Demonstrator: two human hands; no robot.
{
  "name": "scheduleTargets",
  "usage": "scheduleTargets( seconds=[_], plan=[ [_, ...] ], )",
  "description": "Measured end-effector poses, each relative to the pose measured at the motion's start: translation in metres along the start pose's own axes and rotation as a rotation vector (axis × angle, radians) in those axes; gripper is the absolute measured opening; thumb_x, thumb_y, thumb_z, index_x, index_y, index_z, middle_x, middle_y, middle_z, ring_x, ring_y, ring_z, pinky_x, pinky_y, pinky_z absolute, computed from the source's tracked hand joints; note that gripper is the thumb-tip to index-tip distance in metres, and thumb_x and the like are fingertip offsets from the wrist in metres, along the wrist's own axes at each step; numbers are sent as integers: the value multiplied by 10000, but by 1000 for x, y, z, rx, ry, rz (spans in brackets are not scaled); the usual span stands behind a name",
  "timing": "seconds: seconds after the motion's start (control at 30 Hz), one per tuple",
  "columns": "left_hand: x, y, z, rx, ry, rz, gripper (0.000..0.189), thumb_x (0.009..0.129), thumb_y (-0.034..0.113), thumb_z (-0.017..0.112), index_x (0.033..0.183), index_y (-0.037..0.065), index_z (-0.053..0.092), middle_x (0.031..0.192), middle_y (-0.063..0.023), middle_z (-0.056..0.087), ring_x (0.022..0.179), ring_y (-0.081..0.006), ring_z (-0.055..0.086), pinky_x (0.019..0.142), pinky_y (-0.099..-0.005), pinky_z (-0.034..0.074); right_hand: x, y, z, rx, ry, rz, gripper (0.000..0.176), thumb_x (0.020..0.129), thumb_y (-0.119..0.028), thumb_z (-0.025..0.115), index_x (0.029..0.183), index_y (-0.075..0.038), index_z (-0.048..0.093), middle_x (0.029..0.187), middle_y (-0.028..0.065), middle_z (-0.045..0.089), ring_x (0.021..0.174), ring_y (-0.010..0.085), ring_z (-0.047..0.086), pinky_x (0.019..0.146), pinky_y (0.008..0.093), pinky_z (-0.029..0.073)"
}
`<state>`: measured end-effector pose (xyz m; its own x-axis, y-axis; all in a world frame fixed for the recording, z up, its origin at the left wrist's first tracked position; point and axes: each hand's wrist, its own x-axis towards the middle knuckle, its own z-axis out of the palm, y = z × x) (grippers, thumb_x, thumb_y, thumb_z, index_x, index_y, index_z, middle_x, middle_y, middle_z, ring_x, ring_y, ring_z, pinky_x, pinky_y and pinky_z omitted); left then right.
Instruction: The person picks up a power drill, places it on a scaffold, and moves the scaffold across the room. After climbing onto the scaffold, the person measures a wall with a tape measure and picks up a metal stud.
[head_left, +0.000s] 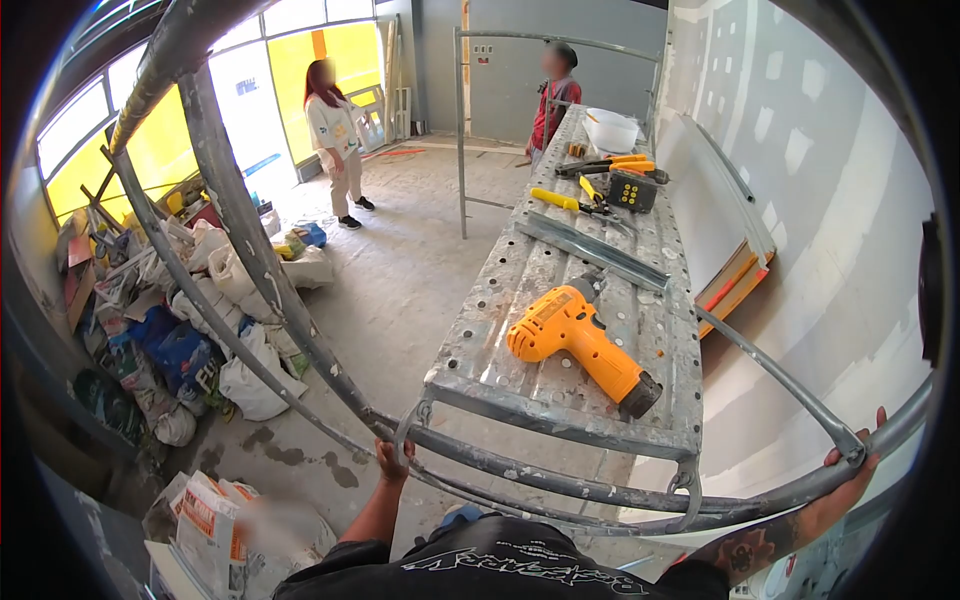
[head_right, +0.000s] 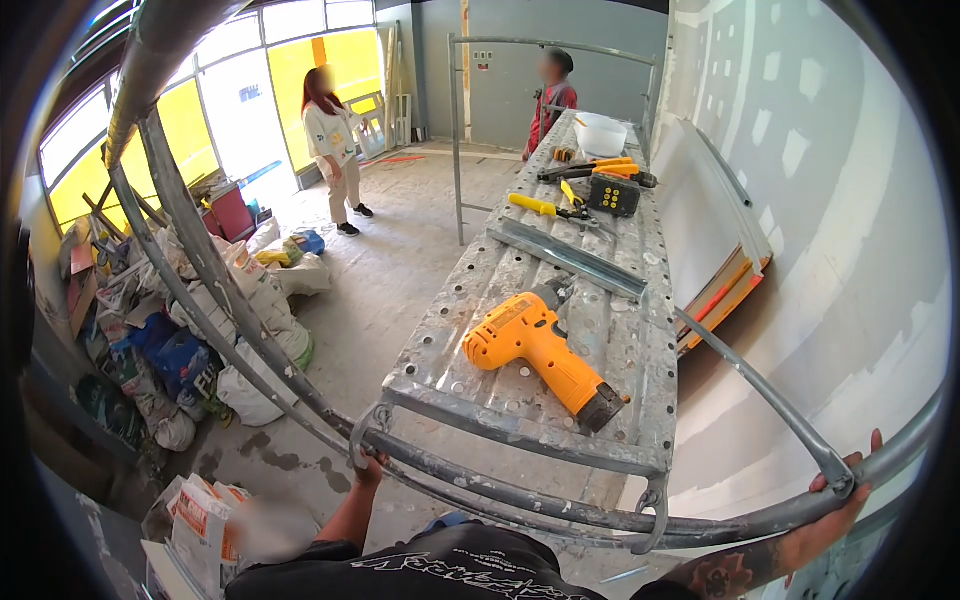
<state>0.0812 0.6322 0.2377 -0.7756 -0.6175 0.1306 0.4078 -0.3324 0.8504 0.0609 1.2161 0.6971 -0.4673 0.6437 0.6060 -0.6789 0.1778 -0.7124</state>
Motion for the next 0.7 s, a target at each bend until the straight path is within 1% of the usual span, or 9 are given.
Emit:
scheduleTargets(
  seconds=[0.13,0.33,0.43,0.53,0.63,0.7],
  plan=[
    [-1,7,7,-11,-13,22,676,769,708,588,907,53,491,519,-42,460,411,-143,453,400,-280,376,-2,-3,3,-7,21,4,814,816,-596,591,1383,-44,404,729,-47,399,541,44,396,497,184,304],
    [0,-5,-6,-46,-29,0,652,777,705,580,916,76,479,553,-46,475,426,-149,463,404,-282,378,-2,-3,5,-33,40,3,829,805,-623,590,1380,-51,414,724,-58,403,534,36,394,480,182,298],
    [0,-14,-11,-56,39,-18,652,778,715,568,927,87,473,565,-53,480,432,-157,467,408,-284,380,1,0,-2,-29,11,11,836,805,-631,585,1384,-53,408,725,-59,403,531,35,394,474,181,294],
    [-1,-9,-7,-46,31,-28,658,773,718,569,898,78,477,560,-62,478,430,-162,464,414,-287,382,1,0,-2,-18,4,16,821,818,-616,577,1386,-51,403,724,-55,399,535,37,402,478,182,298],
    [0,5,0,-28,-64,1,672,775,723,559,870,62,487,558,-67,479,429,-163,462,419,-294,383,-2,-1,0,-6,1,5,790,838,-584,568,1385,-40,399,733,-48,404,544,42,411,490,185,311],
    [4,-11,-13,-50,-23,-28,676,780,720,555,841,50,496,559,-65,484,428,-162,463,414,-298,383,-3,-2,0,-1,-6,1,770,851,-561,561,1383,-29,396,743,-44,411,548,47,415,498,188,319]
  ],
)
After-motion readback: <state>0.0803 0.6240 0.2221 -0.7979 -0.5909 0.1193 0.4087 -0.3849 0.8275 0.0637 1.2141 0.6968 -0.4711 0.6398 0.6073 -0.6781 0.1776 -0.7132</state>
